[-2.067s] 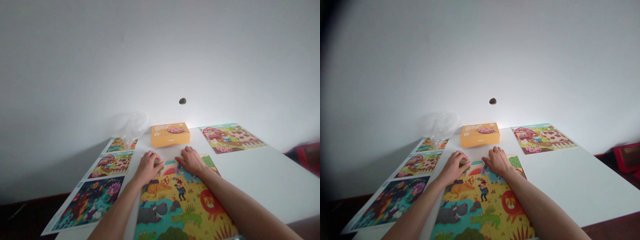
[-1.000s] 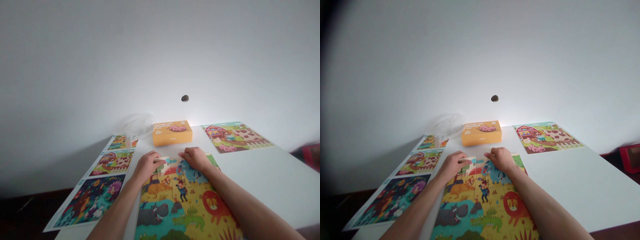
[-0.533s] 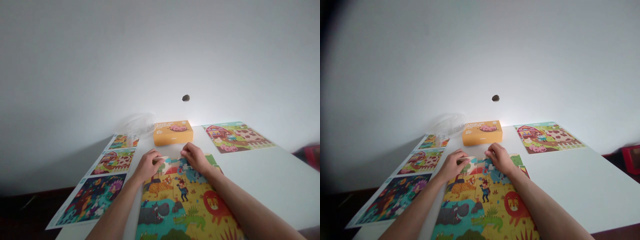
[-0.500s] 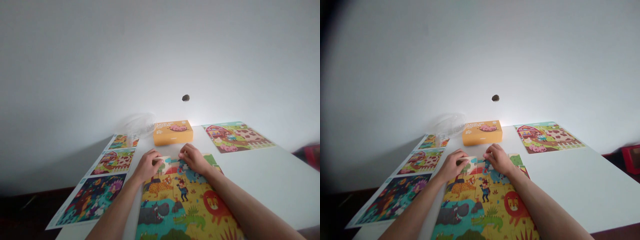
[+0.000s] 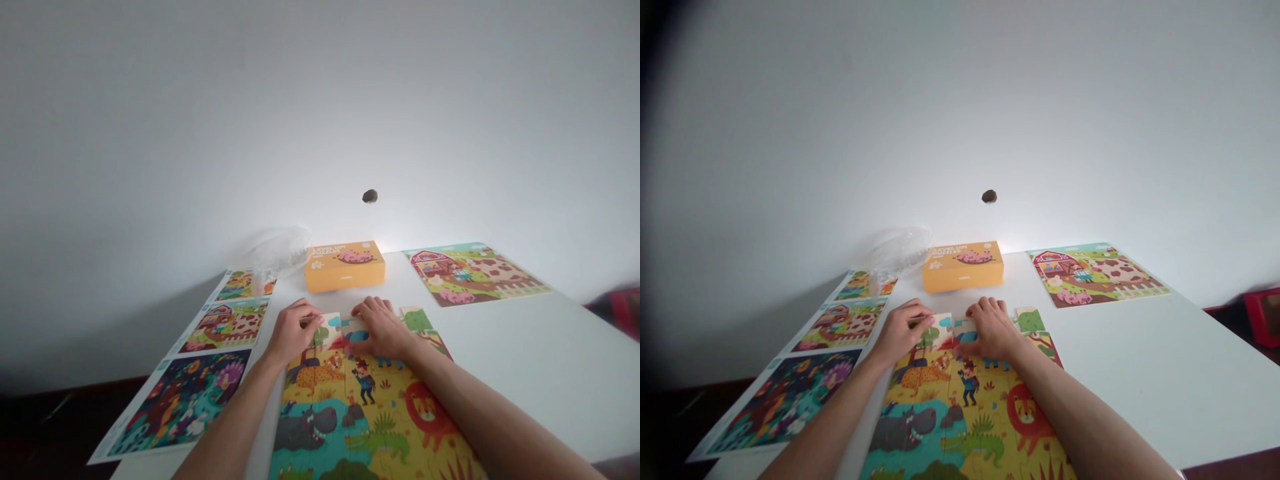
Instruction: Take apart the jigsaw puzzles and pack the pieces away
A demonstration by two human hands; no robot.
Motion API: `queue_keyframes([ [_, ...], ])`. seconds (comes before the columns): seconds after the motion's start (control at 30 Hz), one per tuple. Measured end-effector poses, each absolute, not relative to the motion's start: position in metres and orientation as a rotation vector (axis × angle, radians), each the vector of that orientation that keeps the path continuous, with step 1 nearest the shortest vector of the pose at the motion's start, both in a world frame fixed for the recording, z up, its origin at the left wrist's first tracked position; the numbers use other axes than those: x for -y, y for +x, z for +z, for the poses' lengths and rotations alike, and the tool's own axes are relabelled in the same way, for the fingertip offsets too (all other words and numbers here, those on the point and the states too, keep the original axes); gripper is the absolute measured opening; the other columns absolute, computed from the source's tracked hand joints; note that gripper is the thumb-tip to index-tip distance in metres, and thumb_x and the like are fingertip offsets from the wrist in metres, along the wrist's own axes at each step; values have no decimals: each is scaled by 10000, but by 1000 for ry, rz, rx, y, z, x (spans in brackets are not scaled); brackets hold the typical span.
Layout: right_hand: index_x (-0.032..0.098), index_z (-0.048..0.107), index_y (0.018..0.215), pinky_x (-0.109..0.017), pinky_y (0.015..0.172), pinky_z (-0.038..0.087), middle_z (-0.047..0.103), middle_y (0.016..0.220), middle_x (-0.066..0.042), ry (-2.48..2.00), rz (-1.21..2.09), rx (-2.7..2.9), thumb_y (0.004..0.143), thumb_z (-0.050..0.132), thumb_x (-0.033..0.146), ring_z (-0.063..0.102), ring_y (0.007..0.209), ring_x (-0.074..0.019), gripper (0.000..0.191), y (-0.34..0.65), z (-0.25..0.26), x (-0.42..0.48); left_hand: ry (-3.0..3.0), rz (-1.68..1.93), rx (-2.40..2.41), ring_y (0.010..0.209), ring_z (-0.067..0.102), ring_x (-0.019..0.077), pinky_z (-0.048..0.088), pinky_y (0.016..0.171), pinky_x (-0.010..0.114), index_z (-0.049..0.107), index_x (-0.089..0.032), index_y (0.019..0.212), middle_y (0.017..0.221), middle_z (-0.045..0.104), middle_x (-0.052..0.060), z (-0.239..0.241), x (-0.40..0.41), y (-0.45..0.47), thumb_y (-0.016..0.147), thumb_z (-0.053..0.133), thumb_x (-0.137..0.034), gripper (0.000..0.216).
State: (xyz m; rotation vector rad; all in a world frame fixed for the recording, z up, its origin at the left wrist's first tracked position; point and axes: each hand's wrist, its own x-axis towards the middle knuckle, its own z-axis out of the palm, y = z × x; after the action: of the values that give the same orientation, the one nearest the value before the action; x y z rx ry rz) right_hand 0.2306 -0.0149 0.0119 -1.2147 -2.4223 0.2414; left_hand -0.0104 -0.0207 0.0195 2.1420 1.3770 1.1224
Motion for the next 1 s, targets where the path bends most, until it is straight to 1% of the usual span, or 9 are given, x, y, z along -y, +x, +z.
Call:
queue_keyframes([
  [0.1, 175, 529, 1091, -405, 899, 352, 559, 1059, -104, -1182, 315, 2377, 619, 692, 702, 502, 995, -268, 725, 231, 12, 13, 2066, 1138, -1237, 730, 599, 166, 466, 636, 242, 701, -177, 745, 787, 593, 49, 23, 22, -12, 816, 602, -284, 162],
  [0.23, 178, 475, 1133, -373, 883, 369, 606, 1009, -76, -1145, 518, 2324, 640, 775, 525, 542, 945, -240, 674, 230, 16, 13, 2019, 1052, -1117, 758, 603, 166, 470, 631, 223, 672, -156, 744, 835, 605, 58, 26, 24, -12, 787, 638, -290, 145],
  [0.37, 203, 482, 1183, -296, 747, 406, 629, 913, -40, -1134, 679, 2268, 682, 772, 334, 562, 827, -201, 593, 227, 19, 16, 2009, 931, -1154, 698, 599, 141, 455, 620, 206, 651, -137, 766, 777, 625, 32, 26, 26, -12, 788, 637, -293, 158],
  [0.47, 217, 520, 1162, -255, 663, 404, 638, 845, -10, -1083, 802, 2168, 723, 729, 258, 560, 732, -165, 488, 227, 19, 15, 1979, 896, -1164, 670, 605, 136, 452, 604, 199, 650, -127, 773, 732, 620, 19, 25, 28, -12, 802, 626, -306, 182],
  [0.63, 190, 573, 952, -235, 613, 408, 622, 770, -4, -1035, 957, 1892, 820, 640, 356, 552, 693, -145, 222, 229, 22, 16, 1926, 1031, -1241, 645, 582, 134, 444, 577, 197, 656, -131, 781, 693, 612, 13, 22, 26, -16, 815, 617, -333, 209],
  [0.73, 182, 567, 895, -229, 585, 399, 593, 735, 2, -942, 1044, 1876, 844, 609, 414, 524, 654, -130, 241, 227, 27, 21, 1910, 1131, -1261, 640, 567, 127, 429, 565, 189, 651, -136, 786, 690, 611, 10, 23, 25, -17, 834, 597, -324, 201],
  [0.83, 183, 576, 921, -243, 661, 420, 618, 914, -29, -828, 1013, 1950, 839, 625, 397, 541, 738, -133, 234, 223, 29, 26, 1978, 1112, -1188, 687, 573, 134, 437, 612, 200, 672, -135, 836, 749, 629, 29, 25, 26, -12, 862, 564, -306, 204],
  [0.87, 188, 570, 945, -244, 669, 420, 616, 925, -27, -821, 1005, 1957, 839, 628, 388, 540, 743, -132, 234, 221, 28, 27, 2013, 1082, -1157, 709, 573, 140, 440, 635, 207, 680, -134, 853, 767, 632, 37, 25, 27, -9, 870, 553, -301, 211],
  [1.0, 210, 505, 1016, -223, 568, 377, 544, 700, 45, -928, 1008, 1859, 822, 648, 358, 487, 618, -116, 282, 219, 19, 25, 2073, 951, -1064, 765, 567, 148, 446, 686, 224, 690, -142, 1007, 855, 628, 60, 22, 30, -2, 879, 531, -258, 234],
])
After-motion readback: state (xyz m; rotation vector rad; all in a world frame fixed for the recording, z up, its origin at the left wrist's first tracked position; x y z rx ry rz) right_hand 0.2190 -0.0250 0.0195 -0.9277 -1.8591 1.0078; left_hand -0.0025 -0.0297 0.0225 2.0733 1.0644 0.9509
